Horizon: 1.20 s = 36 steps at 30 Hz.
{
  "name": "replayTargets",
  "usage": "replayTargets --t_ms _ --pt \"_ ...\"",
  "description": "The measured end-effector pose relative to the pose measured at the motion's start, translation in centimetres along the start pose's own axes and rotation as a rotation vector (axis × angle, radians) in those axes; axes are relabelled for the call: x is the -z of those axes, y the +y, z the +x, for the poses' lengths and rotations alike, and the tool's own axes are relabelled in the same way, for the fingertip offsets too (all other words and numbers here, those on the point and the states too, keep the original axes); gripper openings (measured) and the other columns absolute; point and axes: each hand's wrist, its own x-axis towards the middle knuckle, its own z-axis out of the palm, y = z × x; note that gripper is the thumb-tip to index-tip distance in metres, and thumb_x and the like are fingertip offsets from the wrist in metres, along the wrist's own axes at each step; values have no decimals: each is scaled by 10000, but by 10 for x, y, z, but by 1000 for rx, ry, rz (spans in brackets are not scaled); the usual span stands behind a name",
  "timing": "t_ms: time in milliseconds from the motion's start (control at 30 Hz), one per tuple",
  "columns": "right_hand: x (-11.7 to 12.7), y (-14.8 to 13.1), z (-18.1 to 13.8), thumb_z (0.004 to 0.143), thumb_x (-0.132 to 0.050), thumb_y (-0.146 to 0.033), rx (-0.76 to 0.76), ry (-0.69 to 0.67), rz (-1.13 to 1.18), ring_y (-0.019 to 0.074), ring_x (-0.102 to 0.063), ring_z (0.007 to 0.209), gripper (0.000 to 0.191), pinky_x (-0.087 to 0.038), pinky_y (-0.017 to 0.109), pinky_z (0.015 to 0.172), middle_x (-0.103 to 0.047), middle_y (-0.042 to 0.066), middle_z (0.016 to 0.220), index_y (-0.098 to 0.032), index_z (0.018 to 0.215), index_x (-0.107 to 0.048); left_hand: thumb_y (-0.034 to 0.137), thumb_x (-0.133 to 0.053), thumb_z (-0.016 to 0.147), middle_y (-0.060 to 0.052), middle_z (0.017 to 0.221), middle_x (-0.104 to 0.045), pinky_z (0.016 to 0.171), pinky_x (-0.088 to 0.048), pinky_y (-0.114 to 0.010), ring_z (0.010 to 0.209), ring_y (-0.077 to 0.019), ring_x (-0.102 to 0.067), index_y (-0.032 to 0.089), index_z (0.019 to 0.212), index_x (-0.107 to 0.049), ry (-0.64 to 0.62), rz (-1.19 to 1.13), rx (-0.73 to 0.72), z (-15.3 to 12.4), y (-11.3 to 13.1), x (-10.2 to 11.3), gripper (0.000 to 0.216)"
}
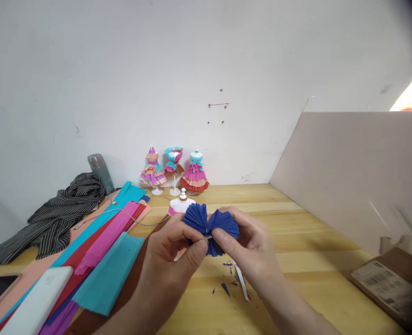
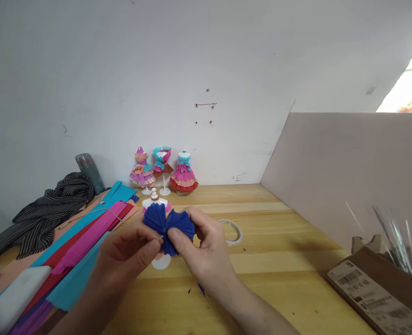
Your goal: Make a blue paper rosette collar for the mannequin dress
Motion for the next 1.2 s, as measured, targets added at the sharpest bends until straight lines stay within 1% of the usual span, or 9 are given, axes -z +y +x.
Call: replayTargets --t_ms 267,367,467,600,733,867,1000,1133,1200 --pt "8 -3 1 807 -652 -304 21 -15 35 178 -615 787 196 -504 270 658 -652 52 887 -205 975 -656 264 -638 818 -30 746 -584 625 -414 -256 712 -148 -536 165 682 -642 -62 218 -49 4 4 8 168" --pt "9 -2 3 822 -636 -262 50 -10 37 156 -588 734 59 -489 258 638 -624 28 794 -205 816 -650 237 -626 814 -28 746 -577 648 -410 -269 725 -153 -527 165 671 -635 -157 256 -51 7 4 11 161" --pt "10 1 5 850 -608 -239 40 -11 57 151 -582 718 167 -478 252 615 -614 26 742 -194 689 -609 260 -641 797 -14 689 -551 597 -378 -264 650 -133 -489 160 667 -627 -183 187 35 10 2 12 165" --pt "15 -1 4 840 -623 -229 59 59 28 152 -599 710 100 -487 248 596 -640 32 760 -199 748 -647 294 -641 801 -21 683 -556 580 -364 -267 638 -133 -485 158 672 -618 -170 159 72 11 2 16 189" --pt "15 -6 1 815 -641 -251 70 46 -71 150 -594 671 85 -491 259 590 -661 35 781 -202 878 -672 233 -605 821 -28 734 -572 615 -386 -274 692 -148 -515 169 673 -614 -154 304 -25 9 6 20 162" --pt "11 -4 2 839 -600 -262 -15 -18 -147 120 -516 549 168 -436 242 513 -575 5 611 -178 694 -610 164 -567 835 -27 772 -572 662 -396 -282 746 -156 -528 177 687 -612 -190 496 -194 7 7 21 156" --pt "10 1 3 849 -597 -281 -43 18 -114 113 -495 527 224 -424 230 489 -541 -3 575 -177 651 -581 152 -564 834 -22 762 -563 643 -396 -276 721 -147 -525 178 688 -606 -197 502 -215 8 3 21 155" --pt "17 0 2 841 -611 -231 113 53 -125 143 -555 626 46 -473 252 546 -607 25 714 -203 854 -645 156 -572 821 -27 722 -564 621 -394 -279 709 -157 -527 179 664 -617 -184 453 -188 10 2 22 165" --pt "21 -4 1 826 -615 -182 254 -59 -169 183 -601 765 179 -508 292 628 -646 58 877 -229 997 -634 164 -582 814 -38 732 -587 622 -407 -279 716 -164 -538 178 664 -627 -198 402 -135 11 5 22 157"
